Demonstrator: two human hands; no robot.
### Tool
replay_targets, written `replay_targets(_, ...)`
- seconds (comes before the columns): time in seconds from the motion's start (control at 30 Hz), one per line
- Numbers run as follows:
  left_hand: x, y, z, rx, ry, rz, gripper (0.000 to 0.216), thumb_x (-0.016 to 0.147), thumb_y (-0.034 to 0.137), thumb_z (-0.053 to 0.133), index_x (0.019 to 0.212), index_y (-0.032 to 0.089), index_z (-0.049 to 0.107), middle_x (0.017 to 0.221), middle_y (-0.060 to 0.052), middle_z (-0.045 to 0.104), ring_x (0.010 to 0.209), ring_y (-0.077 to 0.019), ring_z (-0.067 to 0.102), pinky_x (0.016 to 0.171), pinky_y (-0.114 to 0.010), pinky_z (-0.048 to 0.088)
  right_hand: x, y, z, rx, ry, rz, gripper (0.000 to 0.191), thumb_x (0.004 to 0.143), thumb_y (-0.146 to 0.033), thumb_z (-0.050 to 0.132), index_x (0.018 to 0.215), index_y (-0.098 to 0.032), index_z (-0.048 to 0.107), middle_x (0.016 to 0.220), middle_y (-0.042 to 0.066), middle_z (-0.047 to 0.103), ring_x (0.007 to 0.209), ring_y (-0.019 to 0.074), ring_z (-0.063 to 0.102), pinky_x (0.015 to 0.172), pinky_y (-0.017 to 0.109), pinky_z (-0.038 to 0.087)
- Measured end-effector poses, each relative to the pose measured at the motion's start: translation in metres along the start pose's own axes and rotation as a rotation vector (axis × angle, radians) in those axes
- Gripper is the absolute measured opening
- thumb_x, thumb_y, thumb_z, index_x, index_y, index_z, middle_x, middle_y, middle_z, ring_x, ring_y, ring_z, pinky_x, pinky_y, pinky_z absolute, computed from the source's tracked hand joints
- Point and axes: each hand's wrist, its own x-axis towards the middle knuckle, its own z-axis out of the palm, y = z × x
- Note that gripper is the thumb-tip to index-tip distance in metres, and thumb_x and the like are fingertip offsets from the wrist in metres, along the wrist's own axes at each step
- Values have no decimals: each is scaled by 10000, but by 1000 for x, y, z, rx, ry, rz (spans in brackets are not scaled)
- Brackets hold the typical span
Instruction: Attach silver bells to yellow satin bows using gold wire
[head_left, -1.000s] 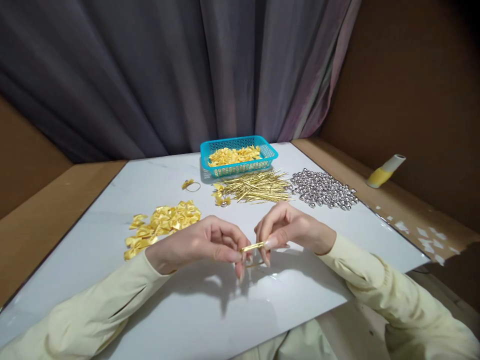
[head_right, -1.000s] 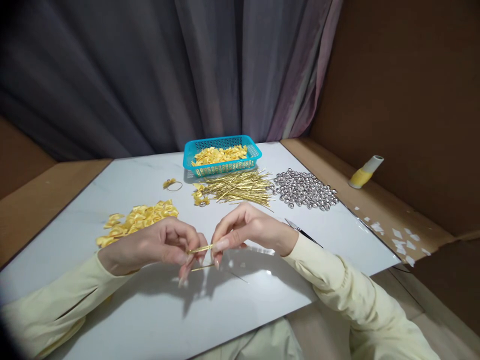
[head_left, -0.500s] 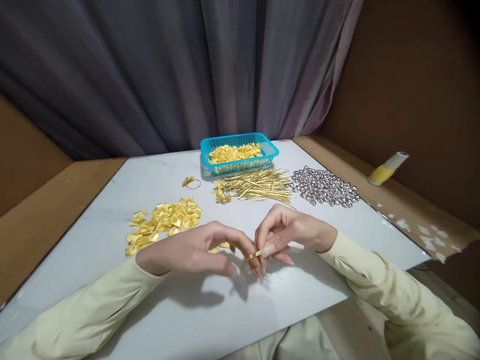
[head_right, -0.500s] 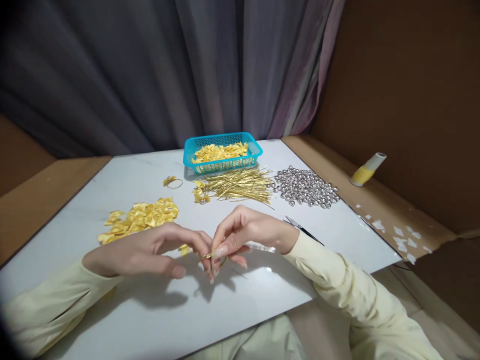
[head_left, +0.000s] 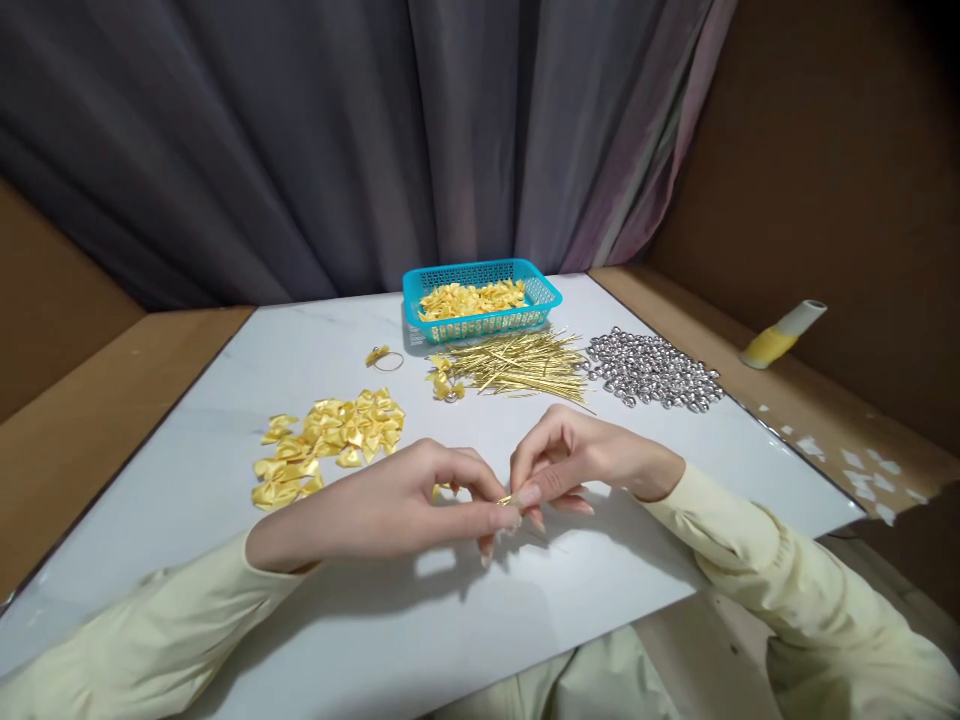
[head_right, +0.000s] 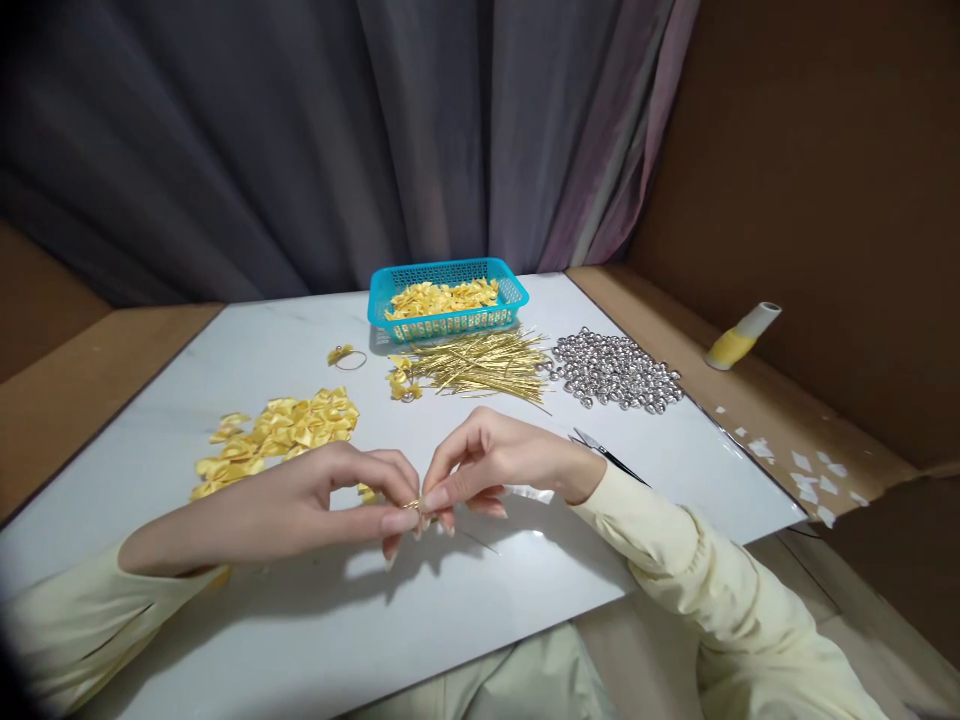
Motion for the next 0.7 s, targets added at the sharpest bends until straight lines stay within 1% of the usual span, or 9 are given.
replay_targets(0.1, 0, 2, -1, 34, -8, -12, 363, 959, 430, 526, 816, 167, 732, 936, -33, 741, 871, -172, 675, 800, -248, 482, 0, 0, 0, -21, -1, 6, 114, 773, -211, 746, 788, -99, 733, 613, -4, 685, 382, 31, 483, 367, 157, 353)
replay_targets(0.23, -1, 2, -3, 5, -53, 5, 324, 965, 380, 522, 824, 163, 716, 893, -39, 750, 863, -177, 676, 806, -249, 482, -1, 1, -3, -64, -30, 18, 138, 799, -242, 743, 827, -107, 741, 623, 0, 693, 404, 34, 504, 375, 152, 342)
replay_targets(0.33, -1, 1, -5, 7, -62, -13, 337, 969, 397, 507, 845, 162, 715, 862, -33, 744, 831, -175, 670, 794, -249, 479, -2, 2, -6, -94, -52, 31, 175, 786, -262, 768, 883, -118, 741, 675, 15, 715, 448, 49, 541, 382, 154, 347)
replay_targets(0.43, -1, 1, -8, 29, -63, -30, 367, 979, 418, 484, 850, 165, 715, 870, -25, 737, 831, -172, 663, 785, -238, 467, -4, 0, -6, -125, -32, 23, 201, 777, -270, 778, 918, -134, 729, 707, 18, 719, 495, 66, 575, 412, 158, 390)
replay_targets(0.53, -1, 1, -9, 24, -75, -15, 375, 992, 387, 465, 823, 159, 710, 890, -20, 729, 849, -160, 661, 800, -218, 458, -6, -5, -3, -163, -3, 4, 184, 793, -272, 758, 914, -137, 724, 720, 24, 721, 527, 76, 596, 455, 167, 439)
replay_targets(0.7, 0, 2, -8, -1, -88, -33, 361, 990, 357, 471, 792, 155, 696, 864, -11, 715, 859, -148, 662, 809, -200, 457, -9, -13, 4, -285, 37, 1, 155, 828, -262, 709, 897, -125, 728, 646, 4, 694, 480, 52, 530, 456, 155, 429)
